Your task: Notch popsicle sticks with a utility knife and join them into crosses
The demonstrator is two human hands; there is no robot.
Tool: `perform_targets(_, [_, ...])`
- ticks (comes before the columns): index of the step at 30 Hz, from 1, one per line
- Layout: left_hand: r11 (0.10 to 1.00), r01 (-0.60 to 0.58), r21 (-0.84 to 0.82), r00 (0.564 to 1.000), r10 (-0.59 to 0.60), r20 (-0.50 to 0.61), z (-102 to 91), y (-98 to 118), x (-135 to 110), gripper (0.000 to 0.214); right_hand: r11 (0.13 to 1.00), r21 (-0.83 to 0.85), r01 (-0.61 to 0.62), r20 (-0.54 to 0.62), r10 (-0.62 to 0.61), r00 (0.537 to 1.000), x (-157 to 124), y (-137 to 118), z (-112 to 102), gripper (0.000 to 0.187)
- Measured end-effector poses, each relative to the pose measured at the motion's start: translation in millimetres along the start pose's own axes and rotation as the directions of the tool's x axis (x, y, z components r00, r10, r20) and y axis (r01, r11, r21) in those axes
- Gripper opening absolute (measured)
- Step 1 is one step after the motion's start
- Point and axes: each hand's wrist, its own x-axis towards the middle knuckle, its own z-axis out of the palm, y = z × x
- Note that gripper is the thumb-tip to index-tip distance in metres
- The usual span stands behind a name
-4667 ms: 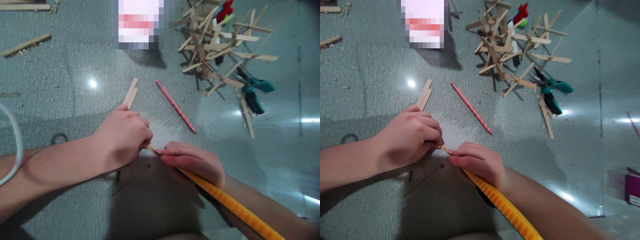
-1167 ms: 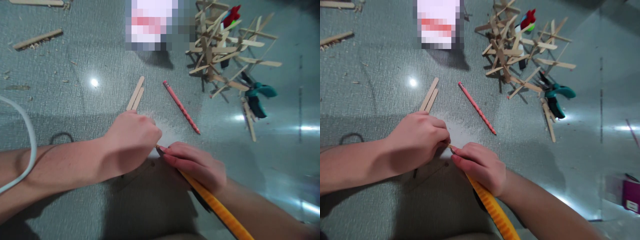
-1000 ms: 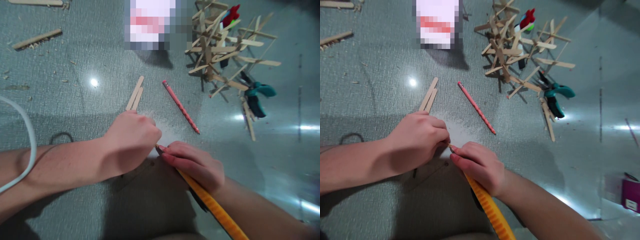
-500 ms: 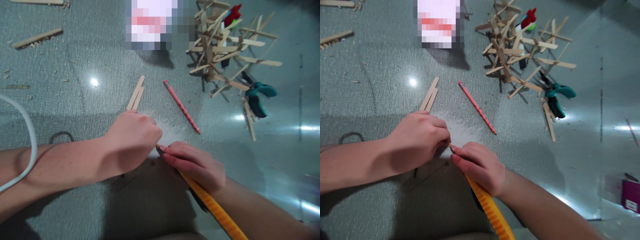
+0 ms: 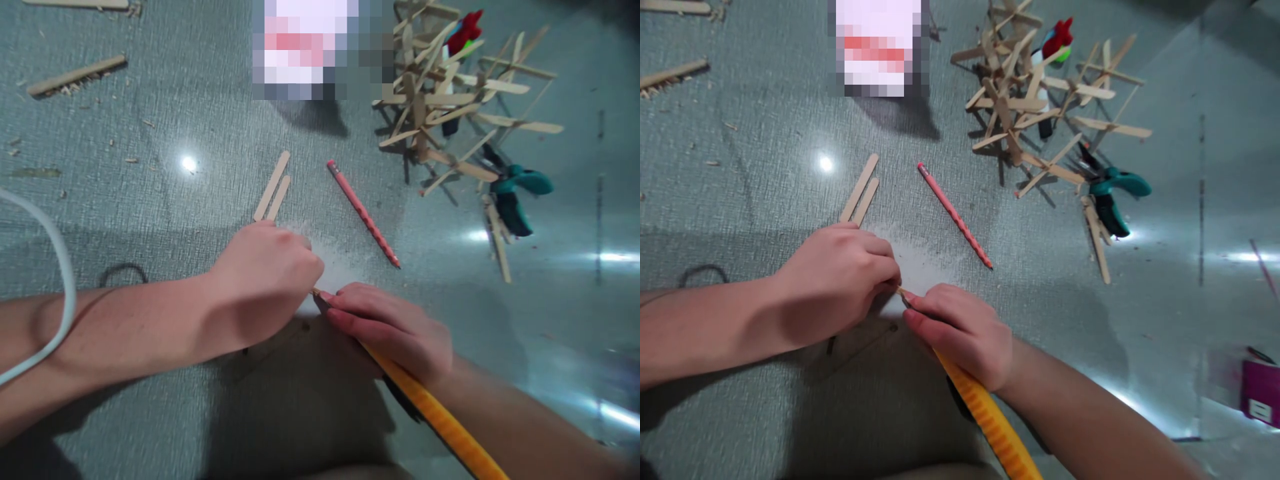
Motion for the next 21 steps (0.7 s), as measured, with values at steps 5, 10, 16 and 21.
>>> perform_targets(5, [1.000, -0.009, -0.009, 1.000, 0.009, 0.005, -0.9, -0.7, 0.7, 0.021, 0.958, 0.038, -0.285, 0.131, 0.278, 0.951, 8.1, -10.4, -2.6, 0.025])
perform_targets(10, [1.000, -0.022, -0.015, 1.000, 0.022, -0.005, -0.5, -0.2, 0.1, 0.020, 0.940, 0.035, -0.339, 0.150, 0.331, 0.932, 11.7, -16.0, -0.7, 0.037])
perform_targets(16, [1.000, -0.029, -0.004, 0.998, 0.029, -0.047, 0.7, 1.8, -1.3, 0.017, 0.963, 0.028, -0.267, 0.072, 0.264, 0.962, 6.2, -16.2, 2.9, 0.018])
perform_targets(21, [0.999, -0.051, 0.014, 0.996, 0.052, -0.076, 1.2, 0.6, -2.4, 0.014, 0.979, 0.022, -0.204, 0.058, 0.203, 0.978, 4.5, -15.2, 1.9, 0.015])
